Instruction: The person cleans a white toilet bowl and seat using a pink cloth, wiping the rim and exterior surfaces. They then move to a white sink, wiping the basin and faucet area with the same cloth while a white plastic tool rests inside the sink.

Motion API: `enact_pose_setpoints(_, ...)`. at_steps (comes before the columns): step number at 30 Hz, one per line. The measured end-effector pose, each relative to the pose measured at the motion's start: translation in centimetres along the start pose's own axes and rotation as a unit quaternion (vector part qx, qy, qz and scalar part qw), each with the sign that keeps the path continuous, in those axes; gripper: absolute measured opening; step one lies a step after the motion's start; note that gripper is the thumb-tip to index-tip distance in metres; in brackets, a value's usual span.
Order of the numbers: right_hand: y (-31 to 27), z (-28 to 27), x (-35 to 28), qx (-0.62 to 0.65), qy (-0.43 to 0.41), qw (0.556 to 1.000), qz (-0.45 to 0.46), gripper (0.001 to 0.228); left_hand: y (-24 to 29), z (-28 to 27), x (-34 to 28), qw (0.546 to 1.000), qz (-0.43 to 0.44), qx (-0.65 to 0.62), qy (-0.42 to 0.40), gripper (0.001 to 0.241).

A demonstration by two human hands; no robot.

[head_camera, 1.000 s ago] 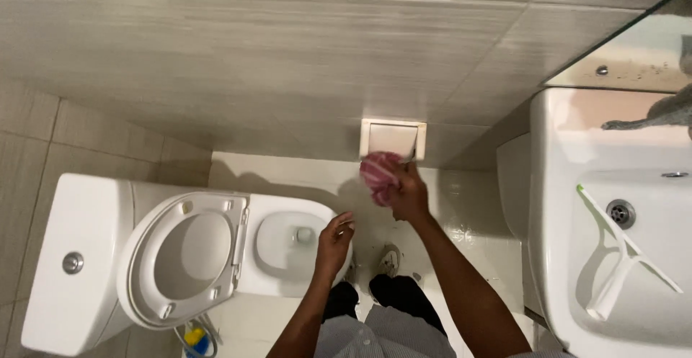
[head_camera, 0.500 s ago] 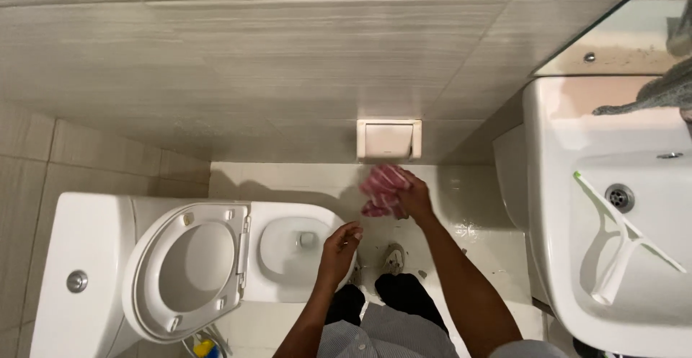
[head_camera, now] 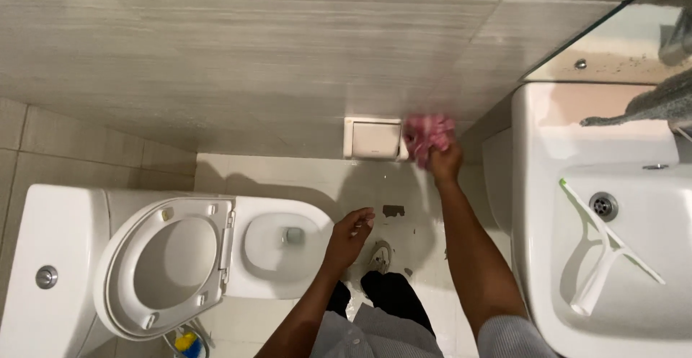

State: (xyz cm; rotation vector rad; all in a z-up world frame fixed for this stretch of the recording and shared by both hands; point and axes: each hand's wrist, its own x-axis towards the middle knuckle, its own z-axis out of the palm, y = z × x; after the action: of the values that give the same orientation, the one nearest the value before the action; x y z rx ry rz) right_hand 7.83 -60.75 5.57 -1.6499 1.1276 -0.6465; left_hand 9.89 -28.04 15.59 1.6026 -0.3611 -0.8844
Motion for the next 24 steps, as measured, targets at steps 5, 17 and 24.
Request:
enact_pose_setpoints(5,4.5,0.5,-2.0,0.032,-0.048,0.969,0.240,0.034,1.8,-1.5,-1.6,0.997,-0.038,0.057,0.027,0.038)
enact_pose_setpoints(17,-2.5,-1.8,-1.1,0.245,0.053,0.943,0.218,0.040,2.3,-0.3,-1.6,1.000,-0.004,0.027,0.010,0.037)
enact_pose_setpoints(24,-4.0,-2.8,-9.4,0.455,-0.017,0.884,0.109,0.053,0.1,-2.1,-2.8,0.999,0.004,0.027,0.038,0.034)
